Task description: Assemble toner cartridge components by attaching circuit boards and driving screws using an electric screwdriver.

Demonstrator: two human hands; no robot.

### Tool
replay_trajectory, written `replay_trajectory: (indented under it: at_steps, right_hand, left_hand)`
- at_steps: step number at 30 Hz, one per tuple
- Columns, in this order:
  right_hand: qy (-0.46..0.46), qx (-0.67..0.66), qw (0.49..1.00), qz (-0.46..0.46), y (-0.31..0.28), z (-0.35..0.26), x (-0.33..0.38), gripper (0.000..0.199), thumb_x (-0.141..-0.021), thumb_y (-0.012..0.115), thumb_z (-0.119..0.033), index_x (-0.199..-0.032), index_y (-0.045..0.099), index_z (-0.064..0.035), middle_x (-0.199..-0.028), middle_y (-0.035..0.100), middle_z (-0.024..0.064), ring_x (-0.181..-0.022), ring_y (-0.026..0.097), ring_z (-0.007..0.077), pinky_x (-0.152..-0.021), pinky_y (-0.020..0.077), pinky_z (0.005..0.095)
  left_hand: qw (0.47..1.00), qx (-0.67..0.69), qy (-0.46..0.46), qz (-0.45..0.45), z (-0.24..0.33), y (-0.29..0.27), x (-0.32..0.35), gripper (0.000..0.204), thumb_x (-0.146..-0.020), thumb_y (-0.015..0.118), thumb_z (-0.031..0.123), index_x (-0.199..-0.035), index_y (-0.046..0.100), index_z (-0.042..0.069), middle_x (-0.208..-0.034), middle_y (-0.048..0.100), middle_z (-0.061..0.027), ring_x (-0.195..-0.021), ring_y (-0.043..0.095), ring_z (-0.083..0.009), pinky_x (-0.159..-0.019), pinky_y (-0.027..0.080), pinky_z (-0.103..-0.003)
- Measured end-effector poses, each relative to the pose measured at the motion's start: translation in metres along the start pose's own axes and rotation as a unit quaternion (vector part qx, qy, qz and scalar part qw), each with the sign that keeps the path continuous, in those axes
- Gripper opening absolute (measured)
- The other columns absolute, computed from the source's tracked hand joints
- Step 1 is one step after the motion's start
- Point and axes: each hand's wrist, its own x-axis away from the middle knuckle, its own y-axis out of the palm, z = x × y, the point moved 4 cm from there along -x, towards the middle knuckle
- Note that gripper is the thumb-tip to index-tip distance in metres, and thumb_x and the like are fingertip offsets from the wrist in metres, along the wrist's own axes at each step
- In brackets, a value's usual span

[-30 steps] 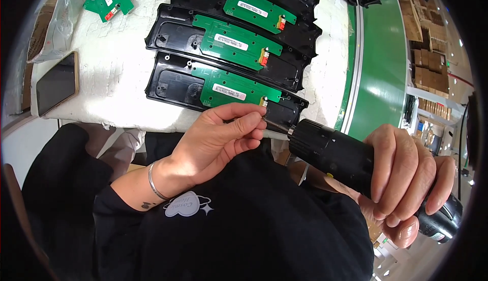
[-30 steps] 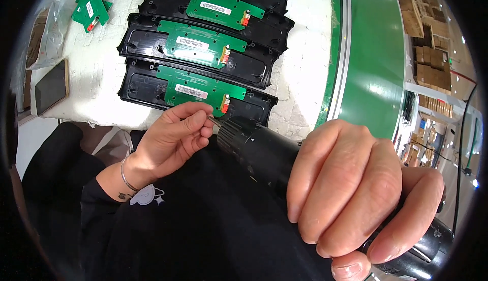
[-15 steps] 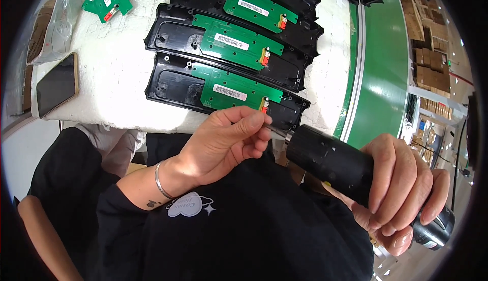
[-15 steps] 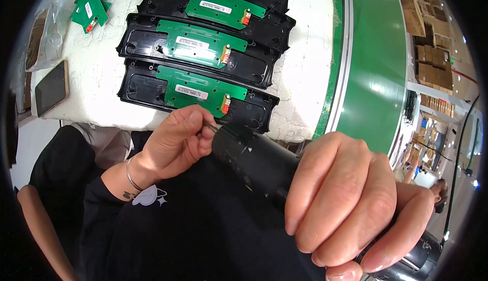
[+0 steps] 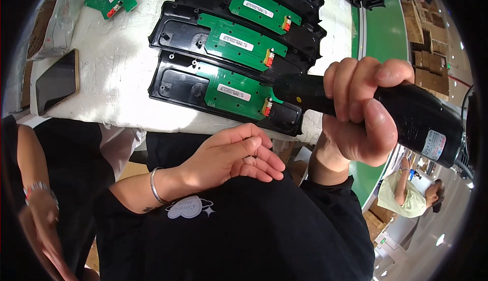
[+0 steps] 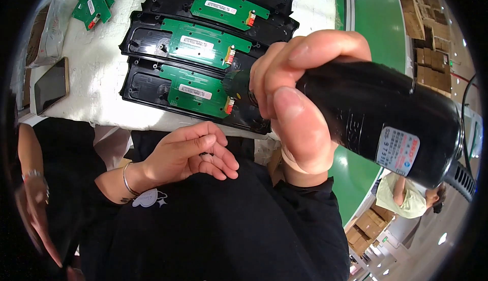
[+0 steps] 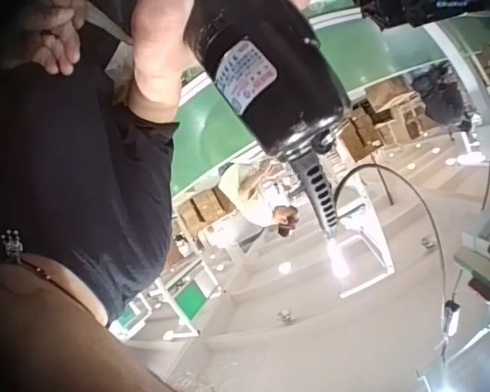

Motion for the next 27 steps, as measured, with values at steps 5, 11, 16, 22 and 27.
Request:
replay_trajectory:
  at_steps: [5,11,16,22,27]
  right_hand:
    - [0.033,0.039,0.998,0.040,0.007,0.004,-0.007,0.023,-0.067,0.048,-0.010,-0.088,0.043,-0.0045,-0.053,0.036,-0.0012,-0.045,0.033,0.0087,-0.049,0.0304,0.0258]
    - [0.053,0.089,0.994,0.027,0.014,0.006,-0.009,0.022,-0.067,0.048,-0.010,-0.087,0.041,-0.0044,-0.055,0.039,0.0008,-0.045,0.035,0.0091,-0.048,0.0314,0.0261]
    - [0.027,0.017,0.999,-0.005,0.013,-0.003,-0.008,0.024,-0.068,0.050,-0.008,-0.091,0.041,-0.0051,-0.057,0.042,-0.0003,-0.045,0.037,0.0093,-0.048,0.0311,0.0258]
    - [-0.081,-0.111,0.977,-0.161,-0.001,-0.058,-0.004,0.031,-0.063,0.067,-0.007,-0.088,0.048,-0.0085,-0.059,0.058,-0.0039,-0.053,0.057,0.0038,-0.058,0.0469,0.0128]
    - [-0.111,-0.140,0.983,-0.048,0.006,-0.061,0.011,0.028,-0.063,0.066,-0.004,-0.083,0.047,-0.0089,-0.057,0.058,-0.0032,-0.050,0.056,0.0046,-0.054,0.0469,0.0137]
  left_hand:
    - [0.997,-0.066,0.012,0.033,0.007,-0.004,0.000,0.024,-0.094,0.038,0.019,-0.098,0.049,-0.002,-0.090,0.059,-0.0173,-0.080,0.062,-0.0216,-0.068,0.051,-0.025]
    - [0.988,-0.033,0.088,0.121,0.015,-0.005,-0.001,0.021,-0.093,0.042,0.019,-0.093,0.051,0.000,-0.088,0.060,-0.0134,-0.073,0.060,-0.0155,-0.064,0.049,-0.022]
    - [0.991,-0.028,0.103,0.080,0.019,-0.006,0.007,0.017,-0.091,0.046,0.016,-0.098,0.052,0.001,-0.089,0.060,-0.0108,-0.076,0.059,-0.0144,-0.066,0.048,-0.022]
    - [0.984,-0.001,0.131,0.121,0.024,0.001,-0.004,0.015,-0.088,0.052,0.017,-0.095,0.054,0.003,-0.084,0.059,-0.0049,-0.073,0.057,-0.0100,-0.065,0.047,-0.020]
    - [0.980,0.040,0.144,0.133,0.022,-0.003,-0.011,0.015,-0.089,0.052,0.019,-0.093,0.053,0.005,-0.081,0.056,-0.0014,-0.069,0.053,-0.0067,-0.063,0.044,-0.019]
